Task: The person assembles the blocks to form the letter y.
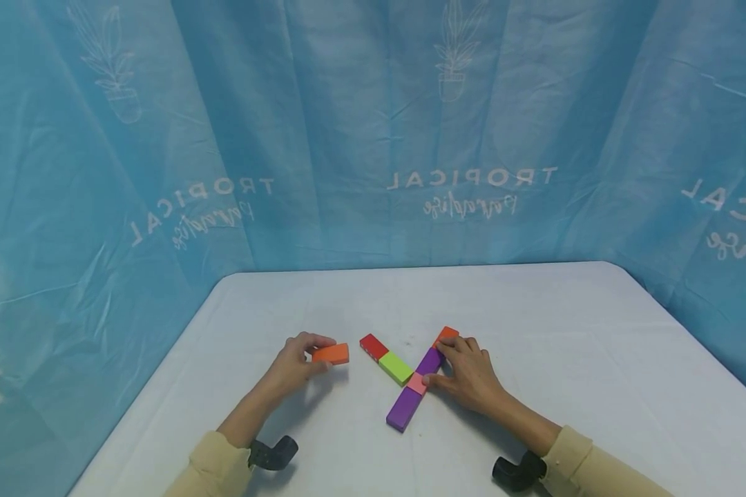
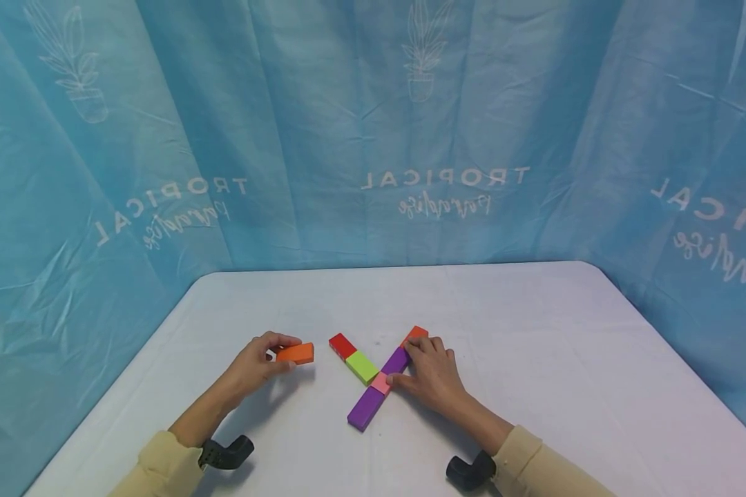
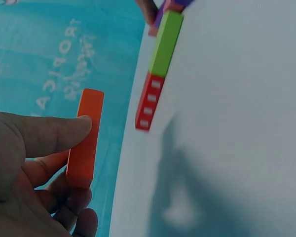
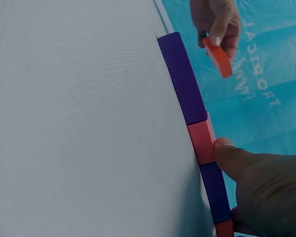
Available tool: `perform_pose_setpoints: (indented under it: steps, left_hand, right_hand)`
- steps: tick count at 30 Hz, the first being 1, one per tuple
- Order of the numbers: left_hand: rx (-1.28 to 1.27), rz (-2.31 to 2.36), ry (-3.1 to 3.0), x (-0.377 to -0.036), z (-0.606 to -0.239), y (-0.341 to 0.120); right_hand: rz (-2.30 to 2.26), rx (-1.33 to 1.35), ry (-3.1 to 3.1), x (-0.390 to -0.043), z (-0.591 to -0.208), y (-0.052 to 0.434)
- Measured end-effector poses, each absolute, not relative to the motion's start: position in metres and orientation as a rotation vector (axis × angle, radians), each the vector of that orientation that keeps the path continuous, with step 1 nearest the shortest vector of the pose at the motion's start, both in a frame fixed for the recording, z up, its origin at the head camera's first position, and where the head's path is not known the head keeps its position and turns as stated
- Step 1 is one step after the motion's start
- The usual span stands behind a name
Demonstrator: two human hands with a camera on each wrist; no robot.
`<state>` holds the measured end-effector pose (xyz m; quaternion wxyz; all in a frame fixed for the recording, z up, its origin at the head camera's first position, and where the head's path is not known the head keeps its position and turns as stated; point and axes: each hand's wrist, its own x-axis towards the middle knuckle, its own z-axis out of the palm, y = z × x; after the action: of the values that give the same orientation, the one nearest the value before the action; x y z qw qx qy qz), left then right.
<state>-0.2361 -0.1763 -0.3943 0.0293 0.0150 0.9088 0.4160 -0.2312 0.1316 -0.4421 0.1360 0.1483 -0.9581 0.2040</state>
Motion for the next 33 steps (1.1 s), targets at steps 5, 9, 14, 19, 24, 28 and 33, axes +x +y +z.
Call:
perform_pose_setpoints:
  steps: [5, 9, 14, 19, 24, 28, 33]
  left_hand:
    - [0.040, 1.333, 2.782, -0.222, -0.392, -0.166]
    - [0.048, 1.363, 2.764, -0.212, -0.393, -0.157]
    - [0.065, 1.394, 2.734, -0.202, -0.396, -0.148]
    - [0.073, 1.434, 2.699, -0.193, -0.399, -0.143]
    - [0.070, 1.485, 2.648, -0.184, -0.401, -0.138]
    - [0.065, 1.533, 2.613, -0.177, -0.402, -0.135]
    - [0.074, 1.570, 2.578, -0.167, -0.406, -0.132]
  right_hand:
    - [0.597, 0.428, -2.781, -0.232, -0.443, 0.132]
    - [0.603, 0.430, -2.782, -0.233, -0.442, 0.132]
    - [0.604, 0.429, -2.791, -0.232, -0.442, 0.132]
    - [0.602, 0.422, -2.804, -0.232, -0.442, 0.131]
    - [0.602, 0.419, -2.808, -0.232, -0.442, 0.131]
    - [0.603, 0.425, -2.797, -0.232, -0.442, 0.132]
    - [0.605, 0.434, -2.777, -0.231, -0.442, 0.132]
